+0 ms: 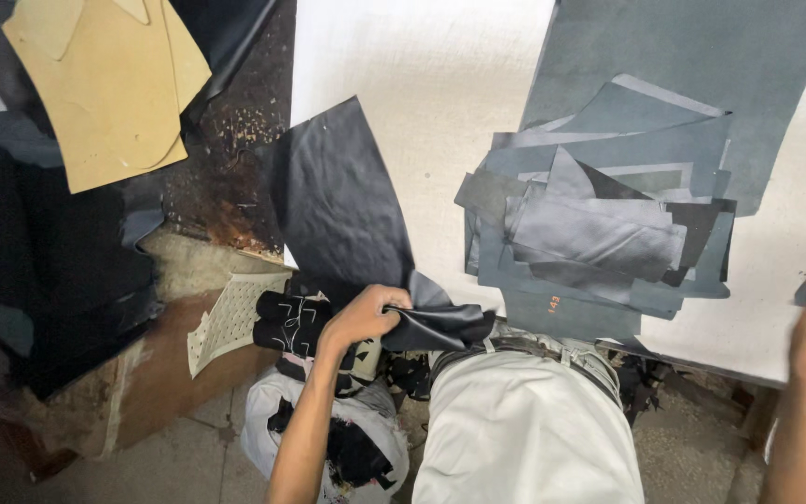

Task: The person uses a cardboard template and a utility knife to cut multiple identical pieces from a large sheet of black leather. The cut pieces are stacked and organized on the worktable.

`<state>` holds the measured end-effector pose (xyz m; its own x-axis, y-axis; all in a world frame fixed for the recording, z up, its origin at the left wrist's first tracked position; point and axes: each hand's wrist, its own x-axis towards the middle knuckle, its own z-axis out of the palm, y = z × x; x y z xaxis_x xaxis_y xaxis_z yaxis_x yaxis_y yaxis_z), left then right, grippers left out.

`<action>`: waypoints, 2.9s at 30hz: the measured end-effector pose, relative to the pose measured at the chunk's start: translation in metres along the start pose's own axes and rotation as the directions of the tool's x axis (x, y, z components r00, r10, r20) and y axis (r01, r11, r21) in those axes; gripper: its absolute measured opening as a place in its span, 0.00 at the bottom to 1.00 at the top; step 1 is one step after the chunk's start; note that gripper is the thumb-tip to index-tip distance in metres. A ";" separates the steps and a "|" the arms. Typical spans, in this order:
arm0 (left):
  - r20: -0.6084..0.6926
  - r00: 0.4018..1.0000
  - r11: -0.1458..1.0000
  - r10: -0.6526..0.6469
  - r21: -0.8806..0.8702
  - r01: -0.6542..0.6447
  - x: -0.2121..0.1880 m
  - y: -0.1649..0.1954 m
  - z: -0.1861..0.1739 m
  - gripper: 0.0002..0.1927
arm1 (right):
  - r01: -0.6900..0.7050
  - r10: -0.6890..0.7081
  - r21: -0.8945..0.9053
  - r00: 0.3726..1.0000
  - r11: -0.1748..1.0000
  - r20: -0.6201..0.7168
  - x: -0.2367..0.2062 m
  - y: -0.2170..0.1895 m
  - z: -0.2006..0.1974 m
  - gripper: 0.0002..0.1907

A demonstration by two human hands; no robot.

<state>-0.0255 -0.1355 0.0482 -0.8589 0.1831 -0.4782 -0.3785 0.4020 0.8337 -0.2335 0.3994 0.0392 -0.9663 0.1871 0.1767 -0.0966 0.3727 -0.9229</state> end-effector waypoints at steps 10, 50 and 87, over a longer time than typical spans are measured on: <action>-0.496 0.866 0.997 0.070 0.001 -0.080 0.030 -0.048 -0.073 0.11 | -0.061 0.123 -0.159 0.904 0.985 0.411 -0.133 -0.147 0.274 0.13; -0.734 0.463 0.788 0.497 0.159 -0.594 0.086 0.042 -0.243 0.11 | -0.196 0.081 0.202 0.880 0.960 0.468 -0.071 -0.224 0.342 0.13; -0.752 0.491 0.847 0.440 0.530 0.053 0.189 -0.028 -0.248 0.11 | -0.070 0.322 -0.497 0.838 0.865 0.442 -0.119 -0.163 0.343 0.21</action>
<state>-0.2631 -0.3350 0.0024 -0.8474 -0.4080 0.3398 -0.1829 0.8251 0.5346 -0.1847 0.0044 0.0512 -0.9458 -0.1248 -0.2999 0.1027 0.7610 -0.6406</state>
